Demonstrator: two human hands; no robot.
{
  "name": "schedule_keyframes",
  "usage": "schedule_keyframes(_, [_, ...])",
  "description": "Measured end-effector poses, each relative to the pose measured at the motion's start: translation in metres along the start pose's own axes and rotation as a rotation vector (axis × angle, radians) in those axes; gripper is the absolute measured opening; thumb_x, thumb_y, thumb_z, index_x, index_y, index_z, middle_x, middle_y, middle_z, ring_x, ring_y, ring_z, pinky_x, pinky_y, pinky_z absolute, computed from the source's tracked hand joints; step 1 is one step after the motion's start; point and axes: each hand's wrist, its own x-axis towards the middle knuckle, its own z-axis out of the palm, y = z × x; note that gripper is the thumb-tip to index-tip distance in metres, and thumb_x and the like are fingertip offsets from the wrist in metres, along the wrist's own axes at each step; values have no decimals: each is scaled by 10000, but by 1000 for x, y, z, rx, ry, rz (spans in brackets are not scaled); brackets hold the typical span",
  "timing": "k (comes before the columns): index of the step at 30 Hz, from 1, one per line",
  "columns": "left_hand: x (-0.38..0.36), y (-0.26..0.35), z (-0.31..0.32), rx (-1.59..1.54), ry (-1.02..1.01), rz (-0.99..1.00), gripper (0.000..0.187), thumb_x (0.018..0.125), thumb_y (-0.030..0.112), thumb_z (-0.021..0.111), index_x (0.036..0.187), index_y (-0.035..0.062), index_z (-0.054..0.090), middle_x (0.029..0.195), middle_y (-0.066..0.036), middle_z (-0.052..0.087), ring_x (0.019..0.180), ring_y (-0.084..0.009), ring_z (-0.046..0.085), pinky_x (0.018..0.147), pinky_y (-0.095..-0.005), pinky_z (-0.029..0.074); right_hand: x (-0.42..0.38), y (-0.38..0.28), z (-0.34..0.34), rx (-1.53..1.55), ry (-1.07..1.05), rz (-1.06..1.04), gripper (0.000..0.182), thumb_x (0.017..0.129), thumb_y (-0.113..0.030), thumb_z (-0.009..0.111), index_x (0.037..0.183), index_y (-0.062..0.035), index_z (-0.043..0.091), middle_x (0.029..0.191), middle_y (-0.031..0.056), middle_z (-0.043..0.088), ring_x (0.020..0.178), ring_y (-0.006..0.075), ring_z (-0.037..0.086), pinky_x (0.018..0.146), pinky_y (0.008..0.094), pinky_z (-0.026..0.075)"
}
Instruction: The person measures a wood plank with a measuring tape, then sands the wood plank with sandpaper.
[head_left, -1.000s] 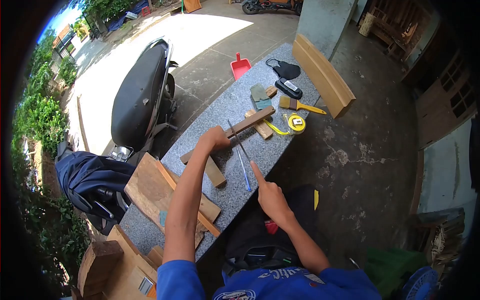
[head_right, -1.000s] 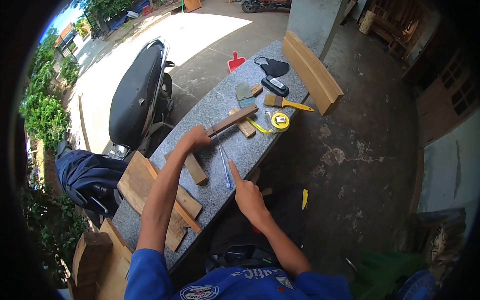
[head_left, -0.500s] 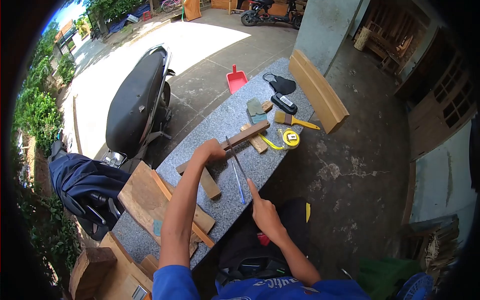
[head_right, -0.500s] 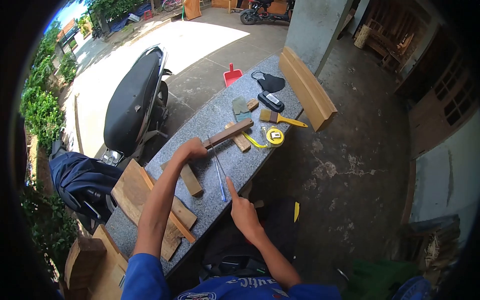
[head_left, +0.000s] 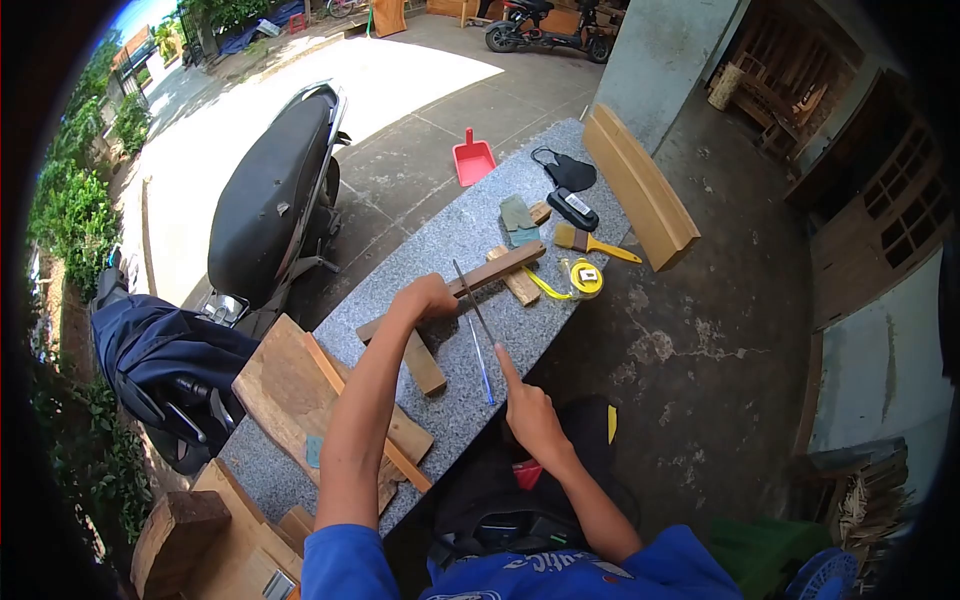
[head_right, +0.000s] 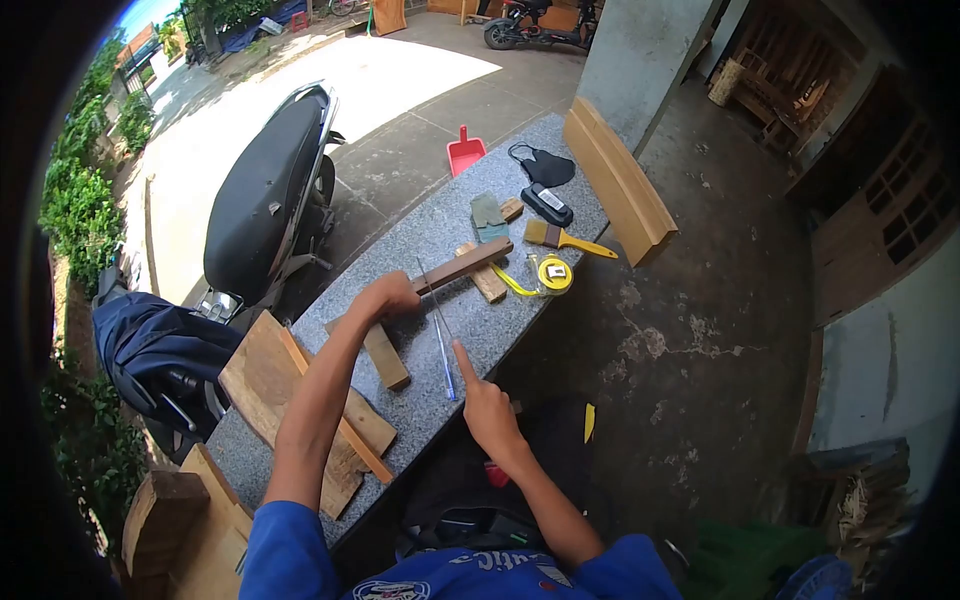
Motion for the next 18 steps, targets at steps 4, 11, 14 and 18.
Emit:
schedule_keyframes(4, [-1, -1, 3, 4, 50, 0, 328, 664, 182, 537, 855, -72, 617, 792, -214, 629, 674, -290, 636, 605, -353, 504, 6, -3, -4, 27, -17, -16, 699, 746, 63, 422, 1366, -142, 174, 614, 271, 519, 593, 425, 537, 600, 511, 411])
schedule_keyframes(11, [2, -1, 1, -144, -22, -9, 212, 644, 114, 489, 658, -79, 576, 575, -146, 555, 488, -241, 544, 445, -358, 427, 88, -12, 16, 9, 103, -102, 693, 745, 59, 437, 1362, -123, 179, 602, 255, 530, 578, 415, 545, 578, 505, 418])
schedule_keyframes(14, [7, -5, 1, -127, -65, -11, 204, 679, 135, 490, 645, -53, 561, 574, -120, 540, 482, -226, 527, 438, -341, 428, 18, 5, 4, 35, 40, -64, 686, 750, 58, 432, 1362, -126, 182, 595, 255, 528, 575, 415, 545, 567, 501, 419])
schedule_keyframes(18, [-4, 0, 0, -88, -55, 1, 209, 676, 139, 505, 631, -59, 555, 565, -125, 536, 473, -226, 525, 431, -337, 420, -8, 3, -1, 74, 25, -41, 681, 755, 52, 427, 1363, -125, 177, 572, 261, 511, 563, 426, 535, 564, 508, 414])
